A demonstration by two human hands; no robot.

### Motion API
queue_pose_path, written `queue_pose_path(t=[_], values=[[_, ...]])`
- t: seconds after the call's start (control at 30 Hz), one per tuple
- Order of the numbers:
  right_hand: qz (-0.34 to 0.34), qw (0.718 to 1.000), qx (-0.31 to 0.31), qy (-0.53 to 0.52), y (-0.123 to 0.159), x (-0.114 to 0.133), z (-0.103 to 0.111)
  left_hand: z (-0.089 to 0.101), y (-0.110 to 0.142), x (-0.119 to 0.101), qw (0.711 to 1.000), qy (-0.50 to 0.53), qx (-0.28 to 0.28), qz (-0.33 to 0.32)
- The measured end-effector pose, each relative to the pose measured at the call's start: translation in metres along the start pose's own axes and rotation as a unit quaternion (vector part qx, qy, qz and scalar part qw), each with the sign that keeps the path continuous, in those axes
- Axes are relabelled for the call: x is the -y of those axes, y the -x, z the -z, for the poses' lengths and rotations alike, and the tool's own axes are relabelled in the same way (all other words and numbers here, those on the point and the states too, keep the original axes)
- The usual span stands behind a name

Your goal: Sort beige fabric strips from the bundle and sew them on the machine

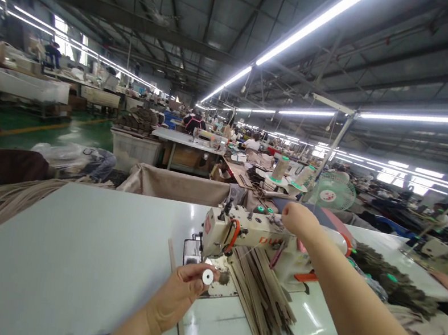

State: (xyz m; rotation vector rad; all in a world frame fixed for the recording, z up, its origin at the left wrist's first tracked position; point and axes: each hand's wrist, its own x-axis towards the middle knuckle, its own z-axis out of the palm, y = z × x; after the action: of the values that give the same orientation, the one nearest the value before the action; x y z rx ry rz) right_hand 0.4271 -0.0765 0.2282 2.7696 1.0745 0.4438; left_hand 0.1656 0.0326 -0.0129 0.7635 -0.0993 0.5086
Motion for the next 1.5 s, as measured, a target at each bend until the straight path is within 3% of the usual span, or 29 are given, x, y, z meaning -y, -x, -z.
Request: queue_pose_path(t=[0.27, 0.47, 0.6, 0.77, 0.9, 1.07, 1.2, 1.3, 1.4, 1.5], values=[[0.057, 0.997, 0.057, -0.017, 0.004, -0.033, -0.001, -0.005, 0.002, -0.001, 0.998, -0.010, 0.019, 0.066], [0.075, 0.996, -0.026, 0.027, 0.005, -0.010, -0.010, -0.004, 0.003, -0.006, 0.992, -0.064, 0.015, 0.110], [0.097, 0.994, -0.007, 0.048, 0.007, -0.004, -0.005, -0.002, 0.006, -0.007, 0.990, -0.087, 0.011, 0.113], [0.100, 0.990, -0.055, 0.077, 0.015, -0.003, -0.004, -0.003, 0.001, 0.002, 0.988, -0.093, 0.009, 0.121], [0.113, 0.989, -0.030, 0.086, 0.017, -0.005, -0.005, -0.002, 0.000, 0.005, 0.988, -0.084, -0.003, 0.126], [0.109, 0.987, -0.063, 0.100, 0.015, -0.006, -0.005, 0.003, 0.001, 0.006, 0.990, -0.098, 0.006, 0.103], [0.118, 0.988, -0.025, 0.099, 0.014, -0.006, -0.005, 0.007, 0.000, 0.009, 0.991, -0.089, -0.006, 0.099], [0.094, 0.989, -0.046, 0.105, 0.015, -0.006, -0.006, 0.006, -0.001, 0.010, 0.992, -0.078, -0.016, 0.099], [0.119, 0.986, -0.063, 0.097, 0.015, -0.005, -0.007, 0.005, -0.001, 0.010, 0.992, -0.077, -0.024, 0.100], [0.125, 0.987, -0.036, 0.089, 0.013, -0.007, -0.007, 0.004, 0.000, 0.009, 0.989, -0.093, -0.007, 0.112]])
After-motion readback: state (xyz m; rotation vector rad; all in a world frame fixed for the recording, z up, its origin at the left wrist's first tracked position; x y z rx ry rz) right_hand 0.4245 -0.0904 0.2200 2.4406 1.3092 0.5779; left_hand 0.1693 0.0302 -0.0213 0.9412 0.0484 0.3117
